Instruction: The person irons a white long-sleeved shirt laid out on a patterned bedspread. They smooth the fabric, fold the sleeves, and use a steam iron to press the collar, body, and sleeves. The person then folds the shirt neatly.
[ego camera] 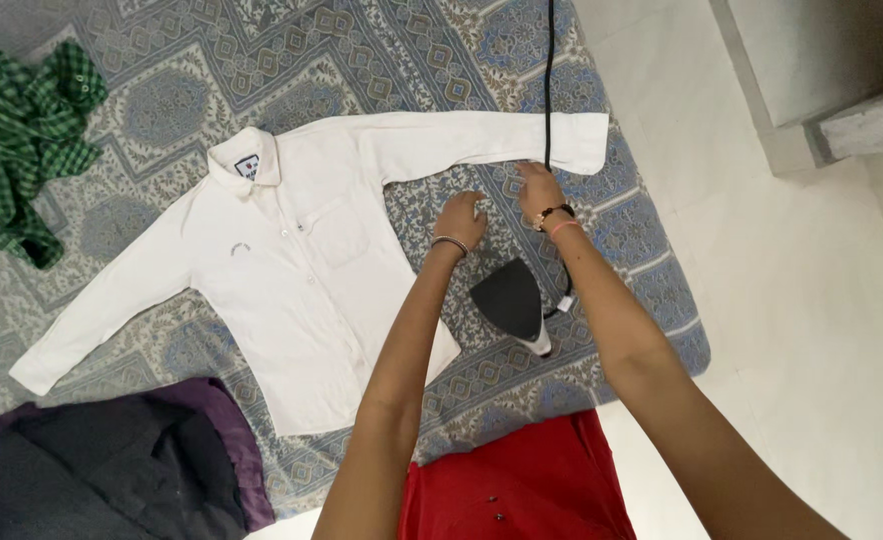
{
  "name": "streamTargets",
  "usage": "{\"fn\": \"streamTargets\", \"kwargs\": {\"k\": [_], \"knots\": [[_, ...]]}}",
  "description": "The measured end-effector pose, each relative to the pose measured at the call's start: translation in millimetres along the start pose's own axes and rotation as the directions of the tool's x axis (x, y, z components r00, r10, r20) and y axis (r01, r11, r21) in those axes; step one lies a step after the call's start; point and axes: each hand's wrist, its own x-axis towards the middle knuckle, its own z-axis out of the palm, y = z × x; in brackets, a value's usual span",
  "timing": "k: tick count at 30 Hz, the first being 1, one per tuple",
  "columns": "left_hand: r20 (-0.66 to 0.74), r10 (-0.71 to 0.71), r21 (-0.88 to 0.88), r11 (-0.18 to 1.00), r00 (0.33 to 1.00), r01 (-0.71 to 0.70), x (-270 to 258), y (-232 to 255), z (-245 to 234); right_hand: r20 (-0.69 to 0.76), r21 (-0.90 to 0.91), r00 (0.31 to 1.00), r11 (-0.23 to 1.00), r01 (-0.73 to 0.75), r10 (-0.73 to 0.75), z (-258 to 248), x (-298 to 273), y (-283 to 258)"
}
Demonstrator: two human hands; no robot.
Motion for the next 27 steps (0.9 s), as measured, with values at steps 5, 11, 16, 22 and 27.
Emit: {"fn": "streamTargets", "kwargs": {"k": [5, 11, 16, 22, 27], "knots": [[-0.029, 0.036, 0.142, 0.989, 0.999, -0.031, 67, -29, 36, 0.069, -0.194, 0.995, 0.977, 0.085, -0.072, 15, 71, 9], [0.204, -0.219, 0.404, 0.906, 0.954, 0.122, 92, -12, 16, 0.152, -0.272, 0.987, 0.962, 0.002, 0.041, 12, 99, 40], [0.255, -0.37, 0.457, 0.86, 0.893, 0.225, 101, -23, 11, 0.048, -0.489, 0.99, 0.868, -0.092, 0.132, 1, 91, 86], [0.238, -0.316, 0.415, 0.888, 0.919, 0.198, 92, -32, 17, 0.073, -0.522, 0.997, 0.853, 0.004, 0.04, 0, 111, 63], [0.182, -0.294, 0.312, 0.922, 0.938, 0.229, 92, -42, 13, 0.281, -0.508, 0.96, 0.85, 0.141, 0.009, -21, 132, 21]]}}
